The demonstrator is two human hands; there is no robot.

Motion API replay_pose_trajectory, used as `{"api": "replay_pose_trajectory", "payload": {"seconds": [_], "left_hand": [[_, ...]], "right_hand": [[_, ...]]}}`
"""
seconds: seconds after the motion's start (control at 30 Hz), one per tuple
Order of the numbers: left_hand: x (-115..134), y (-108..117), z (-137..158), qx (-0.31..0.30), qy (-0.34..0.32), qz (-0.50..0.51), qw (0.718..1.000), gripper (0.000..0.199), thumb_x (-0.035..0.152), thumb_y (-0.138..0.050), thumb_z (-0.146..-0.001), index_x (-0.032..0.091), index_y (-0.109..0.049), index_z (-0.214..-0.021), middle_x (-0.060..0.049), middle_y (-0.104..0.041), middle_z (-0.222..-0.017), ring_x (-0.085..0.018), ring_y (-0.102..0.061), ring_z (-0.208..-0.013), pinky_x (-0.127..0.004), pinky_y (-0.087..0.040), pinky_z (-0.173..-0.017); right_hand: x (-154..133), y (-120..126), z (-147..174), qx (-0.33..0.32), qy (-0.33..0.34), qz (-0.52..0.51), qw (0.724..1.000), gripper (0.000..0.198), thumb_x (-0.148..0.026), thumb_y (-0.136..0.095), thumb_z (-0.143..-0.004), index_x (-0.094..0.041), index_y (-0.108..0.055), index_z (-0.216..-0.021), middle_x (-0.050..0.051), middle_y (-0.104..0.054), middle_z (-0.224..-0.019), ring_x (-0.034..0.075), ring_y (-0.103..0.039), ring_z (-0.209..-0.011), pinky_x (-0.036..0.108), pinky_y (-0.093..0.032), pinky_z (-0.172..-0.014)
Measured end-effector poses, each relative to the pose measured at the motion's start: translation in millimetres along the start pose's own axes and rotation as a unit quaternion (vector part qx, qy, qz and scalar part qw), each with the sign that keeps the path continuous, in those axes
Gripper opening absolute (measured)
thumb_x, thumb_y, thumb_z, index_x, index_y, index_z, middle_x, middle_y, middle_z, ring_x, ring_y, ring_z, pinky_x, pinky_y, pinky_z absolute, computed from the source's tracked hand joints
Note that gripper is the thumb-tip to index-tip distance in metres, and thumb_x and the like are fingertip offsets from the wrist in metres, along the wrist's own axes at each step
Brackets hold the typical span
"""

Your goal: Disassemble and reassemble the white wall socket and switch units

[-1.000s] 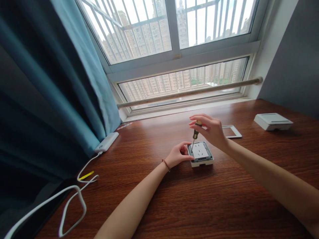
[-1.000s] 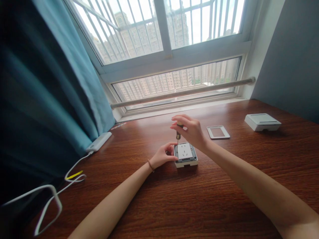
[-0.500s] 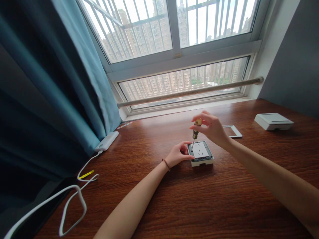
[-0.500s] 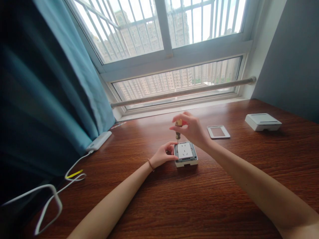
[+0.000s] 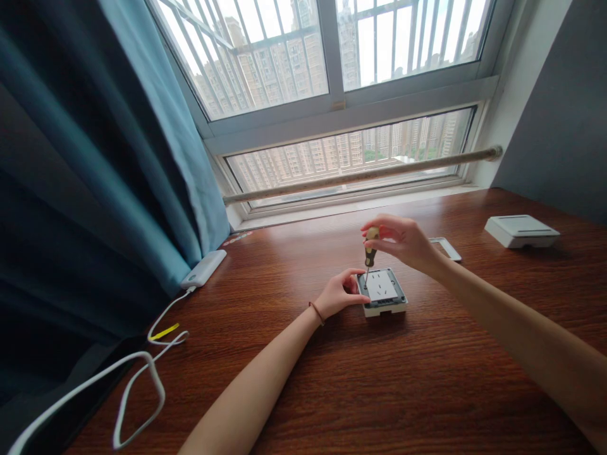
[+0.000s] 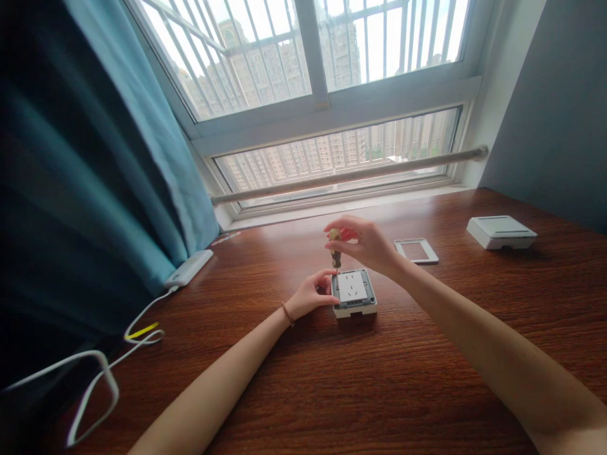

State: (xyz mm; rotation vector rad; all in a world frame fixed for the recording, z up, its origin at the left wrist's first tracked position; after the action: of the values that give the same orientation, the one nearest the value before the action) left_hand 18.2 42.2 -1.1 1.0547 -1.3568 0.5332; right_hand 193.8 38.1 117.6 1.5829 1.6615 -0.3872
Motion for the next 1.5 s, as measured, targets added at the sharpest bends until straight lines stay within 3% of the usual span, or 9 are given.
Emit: {"api": "replay_pose_trajectory", "payload": {"seconds": [0.1, 0.2, 0.37, 0.57, 0.7, 0.87, 1.17, 1.37, 1.5], "left_hand": [[0.4, -0.4, 0.3, 0.002, 0.001, 0.0, 1.0, 0.066, 0.035, -0.078, -0.054, 0.016, -0.053, -0.112, 0.007, -0.045, -0.062, -0.007, -0.041, -0.058, -0.022, -0.036, -0.06], [0.7, -0.5, 0.4, 0.002, 0.0, 0.0, 1.0, 0.066, 0.036, -0.078, -0.054, 0.016, -0.053, -0.112, 0.007, -0.045, -0.062, -0.007, -0.042, -0.059, -0.022, -0.036, -0.061], [0.7, -0.3, 0.1, 0.0, -0.004, 0.0, 1.0, 0.065, 0.034, -0.078, -0.055, 0.016, -0.054, -0.112, 0.007, -0.045, -0.062, -0.007, -0.041, -0.059, -0.022, -0.037, -0.061], [1.0, -0.2, 0.6, -0.006, -0.004, 0.006, 1.0, 0.067, 0.036, -0.078, -0.056, 0.017, -0.053, -0.114, 0.006, -0.044, -0.063, -0.008, -0.041, -0.06, -0.022, -0.037, -0.062], [0.7, -0.3, 1.0, -0.009, -0.001, 0.009, 1.0, 0.068, 0.037, -0.078, -0.055, 0.017, -0.052, -0.116, 0.006, -0.044, -0.063, -0.008, -0.041, -0.061, -0.022, -0.037, -0.063], [-1.9, -0.8, 0.5, -0.005, 0.001, 0.015, 1.0, 0.068, 0.036, -0.078, -0.055, 0.016, -0.052, -0.116, 0.007, -0.044, -0.063, -0.007, -0.041, -0.059, -0.022, -0.037, -0.063], [-0.7, -0.1, 0.8, -0.008, -0.005, 0.004, 1.0, 0.065, 0.033, -0.077, -0.057, 0.016, -0.052, -0.115, 0.007, -0.044, -0.063, -0.007, -0.041, -0.059, -0.021, -0.036, -0.06], [-0.2, 0.2, 0.8, -0.006, -0.006, 0.001, 1.0, 0.065, 0.033, -0.077, -0.057, 0.016, -0.052, -0.113, 0.007, -0.044, -0.063, -0.007, -0.041, -0.059, -0.021, -0.036, -0.06], [0.6, 0.4, 0.6, -0.01, -0.007, 0.0, 1.0, 0.064, 0.034, -0.077, -0.057, 0.016, -0.052, -0.113, 0.007, -0.044, -0.062, -0.007, -0.041, -0.059, -0.021, -0.036, -0.06]], "right_hand": [[-1.2, -0.8, 2.5, 0.108, -0.001, 0.09, 0.99, 0.024, -0.035, -0.071, -0.066, -0.018, -0.055, -0.071, -0.002, -0.052, -0.064, 0.011, -0.052, -0.06, 0.027, -0.053, -0.056], [-6.9, -4.6, 6.4, 0.163, 0.031, 0.17, 0.971, 0.019, -0.033, -0.068, -0.069, -0.018, -0.057, -0.071, -0.001, -0.056, -0.068, 0.011, -0.053, -0.062, 0.027, -0.054, -0.059], [-6.1, -8.8, 7.9, 0.129, 0.023, 0.139, 0.982, 0.032, -0.029, -0.062, -0.076, -0.022, -0.06, -0.107, 0.003, -0.067, -0.096, 0.014, -0.063, -0.074, 0.03, -0.057, -0.066], [-8.1, -8.7, 8.4, 0.01, 0.071, 0.131, 0.989, 0.039, -0.024, -0.043, -0.087, -0.019, -0.047, -0.125, 0.008, -0.064, -0.106, 0.016, -0.065, -0.083, 0.033, -0.053, -0.076], [-12.2, -12.1, 7.0, -0.007, 0.059, 0.054, 0.997, 0.03, -0.023, -0.042, -0.088, -0.018, -0.052, -0.116, 0.01, -0.063, -0.107, 0.019, -0.061, -0.097, 0.037, -0.048, -0.086], [-6.8, -17.7, 4.2, 0.012, -0.032, -0.11, 0.993, 0.022, -0.028, -0.064, -0.075, -0.019, -0.05, -0.089, 0.002, -0.062, -0.081, 0.015, -0.063, -0.075, 0.03, -0.052, -0.068], [-12.4, -17.4, 8.7, 0.137, 0.056, 0.173, 0.974, 0.01, -0.025, -0.061, -0.076, -0.019, -0.052, -0.074, 0.0, -0.049, -0.076, 0.012, -0.051, -0.067, 0.027, -0.044, -0.062], [-4.6, -17.8, 8.6, 0.064, 0.053, 0.141, 0.986, 0.014, -0.025, -0.05, -0.085, -0.019, -0.053, -0.097, 0.002, -0.057, -0.081, 0.01, -0.059, -0.064, 0.023, -0.045, -0.058], [1.8, -12.2, 5.4, 0.006, 0.049, 0.046, 0.998, 0.032, -0.023, -0.042, -0.088, -0.023, -0.045, -0.12, 0.006, -0.056, -0.099, 0.013, -0.061, -0.08, 0.029, -0.049, -0.072]]}}
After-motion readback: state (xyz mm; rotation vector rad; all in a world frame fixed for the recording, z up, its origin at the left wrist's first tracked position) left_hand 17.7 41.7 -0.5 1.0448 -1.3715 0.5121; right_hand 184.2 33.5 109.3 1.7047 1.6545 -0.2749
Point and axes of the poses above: each hand's wrist, its own z-axis away from the middle knuckle, its own y-axis out of the back of the hand, x = y × z, the point moved 2 cm from there along -z, towards the middle knuckle
